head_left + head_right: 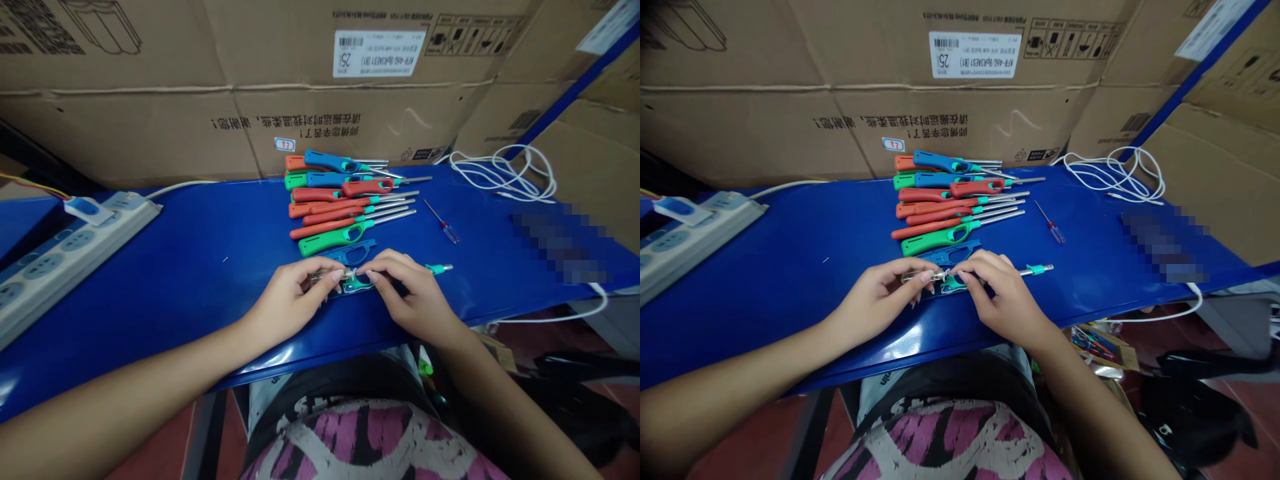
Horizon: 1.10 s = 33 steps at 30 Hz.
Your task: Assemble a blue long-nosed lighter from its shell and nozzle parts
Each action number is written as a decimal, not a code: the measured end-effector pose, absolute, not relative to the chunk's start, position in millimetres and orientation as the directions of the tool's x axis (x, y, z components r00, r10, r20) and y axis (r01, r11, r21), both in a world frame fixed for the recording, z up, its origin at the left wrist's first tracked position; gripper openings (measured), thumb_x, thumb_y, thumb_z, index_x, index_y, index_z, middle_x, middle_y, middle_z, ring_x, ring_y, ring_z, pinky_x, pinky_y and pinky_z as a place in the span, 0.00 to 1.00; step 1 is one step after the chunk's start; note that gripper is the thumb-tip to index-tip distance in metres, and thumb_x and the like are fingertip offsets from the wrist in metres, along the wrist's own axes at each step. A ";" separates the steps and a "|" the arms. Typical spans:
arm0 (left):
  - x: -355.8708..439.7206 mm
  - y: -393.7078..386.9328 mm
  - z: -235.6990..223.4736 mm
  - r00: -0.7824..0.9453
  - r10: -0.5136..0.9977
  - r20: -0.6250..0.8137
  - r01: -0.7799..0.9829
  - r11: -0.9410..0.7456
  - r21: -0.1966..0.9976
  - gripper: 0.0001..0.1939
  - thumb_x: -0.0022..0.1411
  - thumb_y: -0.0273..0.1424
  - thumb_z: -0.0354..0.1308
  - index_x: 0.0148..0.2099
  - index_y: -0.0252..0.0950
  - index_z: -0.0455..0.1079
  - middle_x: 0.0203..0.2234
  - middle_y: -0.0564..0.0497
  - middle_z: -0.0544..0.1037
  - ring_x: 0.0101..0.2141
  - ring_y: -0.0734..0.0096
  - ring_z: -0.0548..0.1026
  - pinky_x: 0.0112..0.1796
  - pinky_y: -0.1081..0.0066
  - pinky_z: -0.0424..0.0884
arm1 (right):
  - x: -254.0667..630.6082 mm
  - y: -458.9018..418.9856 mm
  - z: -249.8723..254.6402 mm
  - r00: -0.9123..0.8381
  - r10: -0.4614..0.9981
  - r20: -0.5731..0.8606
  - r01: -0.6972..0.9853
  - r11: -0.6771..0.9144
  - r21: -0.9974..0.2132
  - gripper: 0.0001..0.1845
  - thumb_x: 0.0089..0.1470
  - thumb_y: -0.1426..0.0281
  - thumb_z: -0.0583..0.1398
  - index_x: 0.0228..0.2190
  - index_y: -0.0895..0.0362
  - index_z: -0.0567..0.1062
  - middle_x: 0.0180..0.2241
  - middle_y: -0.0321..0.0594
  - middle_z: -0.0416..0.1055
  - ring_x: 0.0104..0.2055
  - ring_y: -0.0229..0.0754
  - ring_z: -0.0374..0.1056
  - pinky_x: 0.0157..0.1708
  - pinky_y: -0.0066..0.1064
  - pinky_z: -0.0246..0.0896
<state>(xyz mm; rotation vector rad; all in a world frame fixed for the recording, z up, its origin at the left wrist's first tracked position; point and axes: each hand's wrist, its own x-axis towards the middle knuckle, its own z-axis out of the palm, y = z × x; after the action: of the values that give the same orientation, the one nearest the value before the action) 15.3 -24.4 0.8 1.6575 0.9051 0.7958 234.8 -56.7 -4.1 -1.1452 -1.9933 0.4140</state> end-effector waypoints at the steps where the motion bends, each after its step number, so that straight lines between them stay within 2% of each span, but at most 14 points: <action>1: 15.2 -24.6 0.5 0.495 0.866 0.066 0.175 -0.174 0.969 0.11 0.70 0.36 0.57 0.45 0.36 0.76 0.30 0.53 0.78 0.27 0.77 0.70 0.30 0.77 0.68 | 234.8 -56.8 -4.1 -0.284 0.837 0.469 0.581 0.539 -0.610 0.09 0.66 0.74 0.57 0.42 0.51 0.76 0.39 0.36 0.77 0.41 0.40 0.71 0.43 0.36 0.60; 13: 15.1 -24.4 1.4 0.495 0.866 0.074 0.176 -0.183 0.967 0.11 0.69 0.36 0.58 0.45 0.36 0.76 0.30 0.53 0.78 0.26 0.77 0.70 0.30 0.76 0.68 | 234.5 -56.1 -5.2 -0.283 0.833 0.476 0.616 0.538 -0.575 0.08 0.66 0.74 0.57 0.42 0.52 0.76 0.39 0.36 0.77 0.41 0.40 0.72 0.41 0.36 0.58; 21: 15.8 -26.4 2.6 0.491 0.867 0.086 0.199 -0.207 0.958 0.10 0.69 0.35 0.58 0.44 0.36 0.77 0.29 0.54 0.79 0.27 0.77 0.72 0.31 0.76 0.68 | 233.7 -55.7 -6.3 -0.289 0.817 0.499 0.623 0.556 -0.550 0.05 0.65 0.73 0.59 0.37 0.52 0.75 0.36 0.34 0.77 0.38 0.39 0.72 0.40 0.36 0.56; 33: 18.3 -28.0 5.1 0.476 0.875 0.083 0.224 -0.212 0.951 0.09 0.68 0.34 0.59 0.43 0.36 0.79 0.30 0.52 0.82 0.30 0.72 0.77 0.33 0.74 0.72 | 232.3 -56.1 -5.2 -0.290 0.809 0.512 0.679 0.551 -0.486 0.05 0.65 0.72 0.59 0.36 0.53 0.74 0.35 0.35 0.78 0.38 0.40 0.72 0.38 0.37 0.53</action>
<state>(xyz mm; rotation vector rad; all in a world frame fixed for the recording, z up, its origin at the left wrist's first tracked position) 18.3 -28.0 5.1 1.7094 0.9467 0.8038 232.3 -56.1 -5.2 -1.1944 -2.0467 0.2243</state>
